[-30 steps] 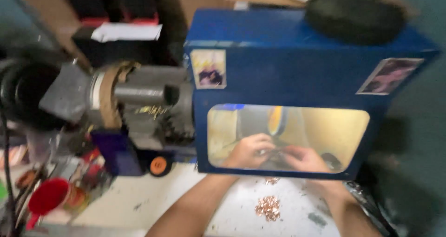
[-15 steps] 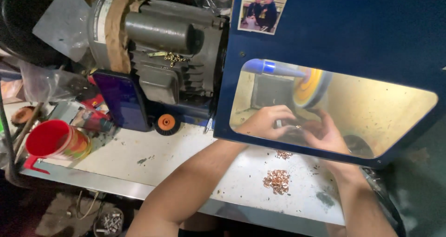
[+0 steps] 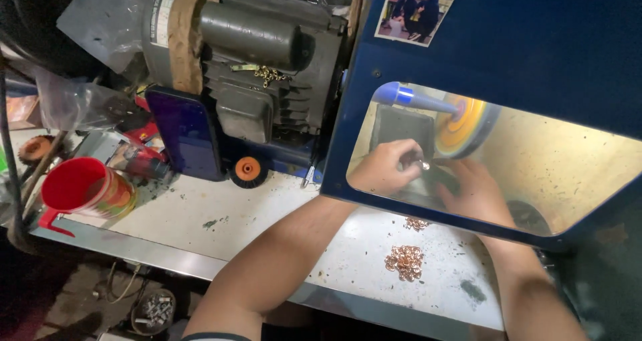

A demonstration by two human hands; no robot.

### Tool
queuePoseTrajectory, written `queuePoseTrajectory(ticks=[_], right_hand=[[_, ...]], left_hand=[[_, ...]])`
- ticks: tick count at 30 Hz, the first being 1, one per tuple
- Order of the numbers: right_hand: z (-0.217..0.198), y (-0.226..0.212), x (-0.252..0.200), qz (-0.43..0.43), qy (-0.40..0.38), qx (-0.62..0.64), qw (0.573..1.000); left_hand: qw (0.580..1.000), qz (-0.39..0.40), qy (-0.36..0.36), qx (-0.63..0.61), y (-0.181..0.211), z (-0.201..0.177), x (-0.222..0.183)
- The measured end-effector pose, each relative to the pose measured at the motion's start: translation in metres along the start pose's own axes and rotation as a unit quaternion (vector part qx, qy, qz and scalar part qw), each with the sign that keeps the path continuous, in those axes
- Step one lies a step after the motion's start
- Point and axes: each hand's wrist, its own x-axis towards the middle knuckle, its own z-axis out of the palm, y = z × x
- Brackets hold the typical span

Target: Polishing small metal jewelry components one by one using a bench polishing machine.

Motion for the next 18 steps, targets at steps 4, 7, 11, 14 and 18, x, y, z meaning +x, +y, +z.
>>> queuePoseTrajectory(ticks=[4,7,11,14,18], right_hand=[[0.019,0.010,0.017,0.064,-0.091,-0.051,0.992],[0.024,0.026,0.030,0.077,-0.106,-0.038,0.991],[-0.017,0.004,0.022,0.077,-0.027,0.088,0.993],[-0.032,0.005,0.015,0.103,0.023,0.155,0.982],[-0.036,0.001,0.003,0.136,0.051,0.184,0.972]], left_hand=[[1.000,0.010,0.018,-0.004,-0.016,0.006,0.006],[0.999,0.000,0.032,-0.003,-0.018,0.008,0.012],[0.995,-0.065,0.052,-0.049,-0.017,0.003,0.017],[0.988,-0.095,0.074,-0.101,-0.014,0.000,0.015],[0.971,-0.138,0.077,-0.182,-0.012,-0.003,0.015]])
